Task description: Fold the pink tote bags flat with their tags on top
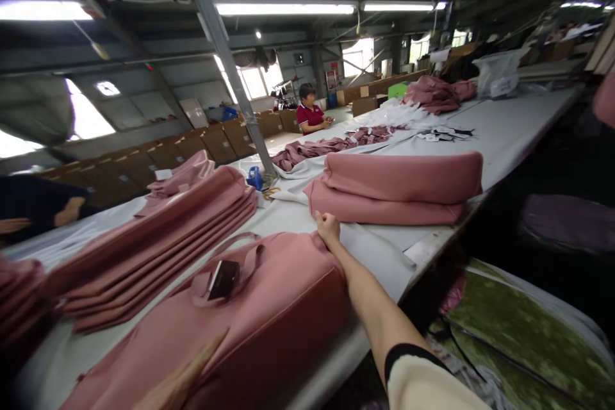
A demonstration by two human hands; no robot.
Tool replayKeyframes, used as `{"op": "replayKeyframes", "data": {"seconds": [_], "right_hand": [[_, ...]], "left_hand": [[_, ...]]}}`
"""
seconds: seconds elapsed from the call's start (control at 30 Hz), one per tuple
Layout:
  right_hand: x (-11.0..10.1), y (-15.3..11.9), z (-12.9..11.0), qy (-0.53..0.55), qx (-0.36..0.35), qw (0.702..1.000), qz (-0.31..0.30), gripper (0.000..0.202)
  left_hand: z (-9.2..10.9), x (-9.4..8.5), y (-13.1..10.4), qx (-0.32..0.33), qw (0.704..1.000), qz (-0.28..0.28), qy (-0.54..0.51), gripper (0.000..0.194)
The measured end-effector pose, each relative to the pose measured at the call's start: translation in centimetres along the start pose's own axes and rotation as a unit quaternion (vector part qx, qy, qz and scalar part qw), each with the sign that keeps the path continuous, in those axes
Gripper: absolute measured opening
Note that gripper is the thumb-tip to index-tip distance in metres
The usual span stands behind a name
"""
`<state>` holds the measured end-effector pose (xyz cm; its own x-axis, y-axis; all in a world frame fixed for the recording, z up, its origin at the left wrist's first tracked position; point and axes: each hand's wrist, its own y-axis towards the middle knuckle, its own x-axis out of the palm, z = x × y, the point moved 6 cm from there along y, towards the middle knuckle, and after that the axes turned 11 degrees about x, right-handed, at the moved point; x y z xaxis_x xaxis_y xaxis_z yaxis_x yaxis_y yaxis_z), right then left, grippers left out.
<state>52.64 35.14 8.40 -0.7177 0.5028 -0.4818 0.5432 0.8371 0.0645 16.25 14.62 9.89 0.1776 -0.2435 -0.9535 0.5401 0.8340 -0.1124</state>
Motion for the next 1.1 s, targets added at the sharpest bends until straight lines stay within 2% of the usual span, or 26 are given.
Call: {"op": "replayKeyframes", "data": {"seconds": [0.13, 0.2, 0.3, 0.4, 0.47, 0.53, 0.6, 0.67, 0.73, 0.8, 0.87, 0.97, 1.03, 1.1], "right_hand": [[0.5, 1.3, 1.6, -0.022, 0.027, 0.999, 0.005, 0.04], [0.9, 1.5, 1.3, -0.025, 0.019, 0.999, -0.009, 0.039], [0.7, 1.2, 0.3, -0.018, -0.009, 0.999, -0.042, 0.044], [-1.4, -0.3, -1.3, 0.002, -0.053, 0.997, -0.064, 0.06], [-4.0, -2.4, -2.9, 0.02, -0.099, 0.992, -0.073, 0.072], [-6.9, -5.6, -5.1, 0.037, -0.161, 0.981, -0.098, 0.074], [-9.1, -9.5, -7.4, 0.034, -0.244, 0.956, -0.158, 0.063], [-10.4, -13.7, -9.1, -0.023, -0.351, 0.91, -0.219, 0.053], [-10.7, -16.6, -9.3, -0.129, -0.436, 0.86, -0.233, 0.051], [-10.0, -17.6, -8.1, -0.224, -0.48, 0.82, -0.216, 0.05], [-8.8, -17.4, -6.6, -0.262, -0.51, 0.796, -0.194, 0.049], [-7.4, -16.3, -5.2, -0.253, -0.551, 0.778, -0.164, 0.047], [-6.9, -15.5, -4.8, -0.241, -0.566, 0.774, -0.147, 0.048], [-6.4, -14.6, -4.8, -0.231, -0.569, 0.778, -0.129, 0.052]], "left_hand": [[-1.7, -1.2, 2.8, -0.054, 0.994, 0.086, 0.031, 0.071], [-1.7, -1.5, 3.4, -0.059, 0.993, 0.096, 0.037, 0.068], [-1.3, -1.7, 3.2, -0.05, 0.992, 0.113, 0.035, 0.068], [-1.0, -2.0, 2.5, -0.047, 0.99, 0.132, 0.029, 0.064], [-0.6, -2.3, 2.6, -0.041, 0.992, 0.117, 0.019, 0.057], [0.1, -2.7, 2.8, -0.036, 0.995, 0.093, 0.009, 0.05], [1.2, -3.5, 3.0, -0.036, 0.997, 0.068, 0.002, 0.045], [2.9, -4.4, 2.8, -0.023, 0.998, 0.055, 0.003, 0.04], [4.7, -5.3, 2.3, 0.012, 0.999, 0.05, 0.012, 0.036], [5.0, -6.0, 1.2, 0.014, 0.999, 0.049, 0.017, 0.039], [4.1, -6.5, -0.7, 0.004, 0.999, 0.047, 0.026, 0.055], [0.9, -7.3, -4.6, -0.034, 0.994, 0.041, 0.093, 0.077], [-1.7, -7.6, -6.9, -0.074, 0.987, 0.042, 0.138, 0.076], [-3.9, -7.4, -8.0, -0.098, 0.984, 0.042, 0.145, 0.063]]}}
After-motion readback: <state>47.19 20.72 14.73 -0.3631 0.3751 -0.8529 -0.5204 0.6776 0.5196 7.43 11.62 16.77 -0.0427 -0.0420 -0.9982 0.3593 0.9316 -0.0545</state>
